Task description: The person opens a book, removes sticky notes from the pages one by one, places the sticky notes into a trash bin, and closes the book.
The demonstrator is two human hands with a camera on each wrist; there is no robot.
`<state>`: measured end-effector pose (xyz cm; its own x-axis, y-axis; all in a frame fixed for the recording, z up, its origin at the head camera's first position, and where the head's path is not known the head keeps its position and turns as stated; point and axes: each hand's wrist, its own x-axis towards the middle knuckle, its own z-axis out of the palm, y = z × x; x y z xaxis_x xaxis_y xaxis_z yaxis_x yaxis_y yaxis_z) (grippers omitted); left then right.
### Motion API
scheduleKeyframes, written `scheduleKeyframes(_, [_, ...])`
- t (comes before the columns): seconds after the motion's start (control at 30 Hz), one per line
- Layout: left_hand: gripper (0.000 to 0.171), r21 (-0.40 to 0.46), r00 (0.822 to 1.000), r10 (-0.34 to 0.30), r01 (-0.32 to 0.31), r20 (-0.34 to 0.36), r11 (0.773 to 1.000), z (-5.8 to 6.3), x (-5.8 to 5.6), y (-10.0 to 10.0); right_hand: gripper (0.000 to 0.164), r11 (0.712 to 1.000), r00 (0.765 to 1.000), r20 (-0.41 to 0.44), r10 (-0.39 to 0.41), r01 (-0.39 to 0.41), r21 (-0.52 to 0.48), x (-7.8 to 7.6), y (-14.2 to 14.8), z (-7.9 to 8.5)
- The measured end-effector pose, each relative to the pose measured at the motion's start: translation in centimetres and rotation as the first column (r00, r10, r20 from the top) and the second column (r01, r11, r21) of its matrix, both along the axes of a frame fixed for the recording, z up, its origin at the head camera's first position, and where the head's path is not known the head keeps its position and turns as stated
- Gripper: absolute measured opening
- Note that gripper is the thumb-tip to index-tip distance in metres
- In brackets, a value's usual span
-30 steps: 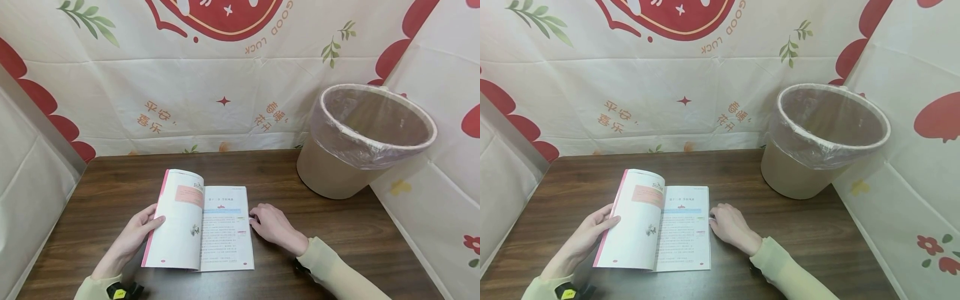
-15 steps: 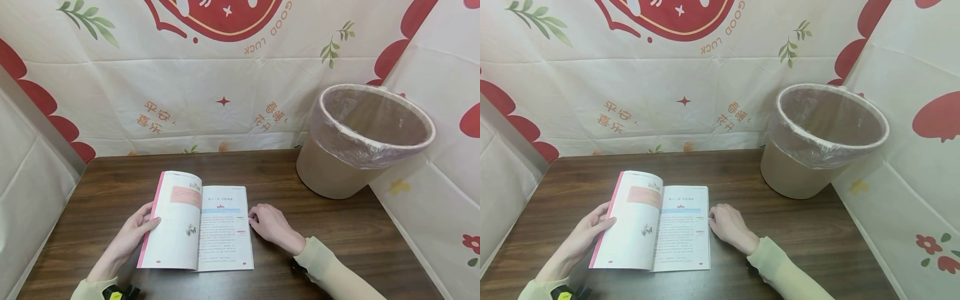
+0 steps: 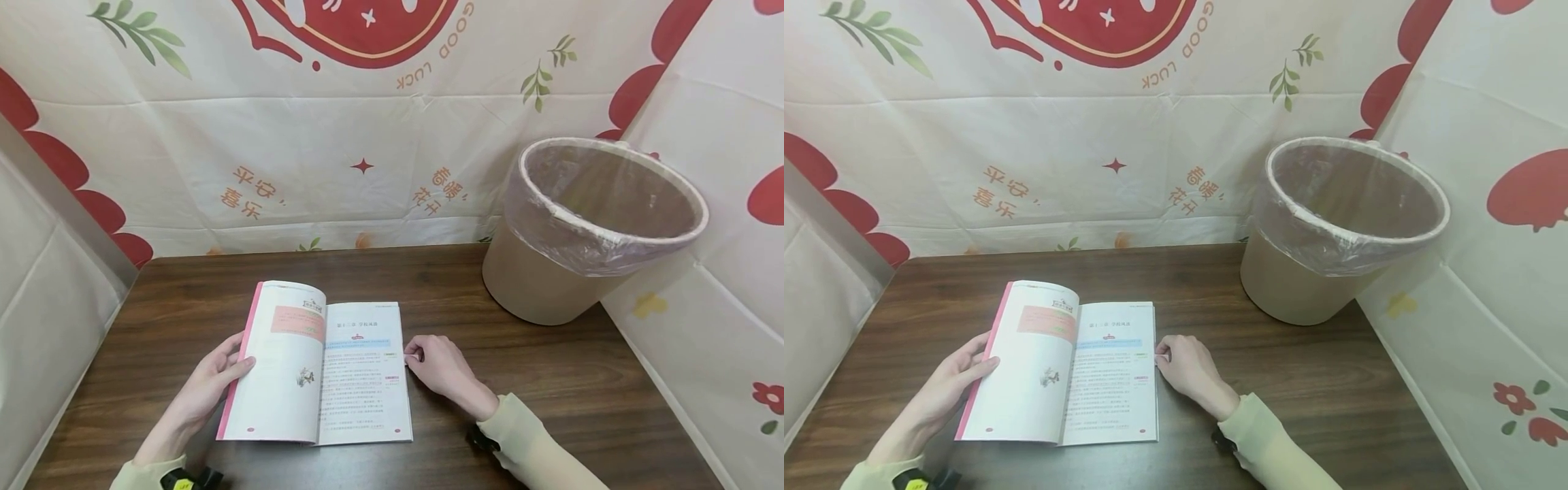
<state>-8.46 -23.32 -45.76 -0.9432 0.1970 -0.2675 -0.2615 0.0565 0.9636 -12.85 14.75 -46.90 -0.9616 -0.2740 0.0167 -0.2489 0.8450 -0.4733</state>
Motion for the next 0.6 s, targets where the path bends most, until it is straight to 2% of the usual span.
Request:
scheduleKeyframes(0.37, [0.068,0.025,1.000,-0.017,0.017,0.000,1.000,-0.18,0.00,-0.20,0.004,0.999,1.000,-0.023,0.000,-0.002,-0.050,0.07,0.02,-0.28])
scheduleKeyframes(0.6, [0.068,0.028,1.000,-0.018,0.018,-0.001,0.999,-0.15,-0.01,-0.09,0.004,0.995,1.000,-0.004,-0.017,0.017,-0.098,0.01,0.03,0.04])
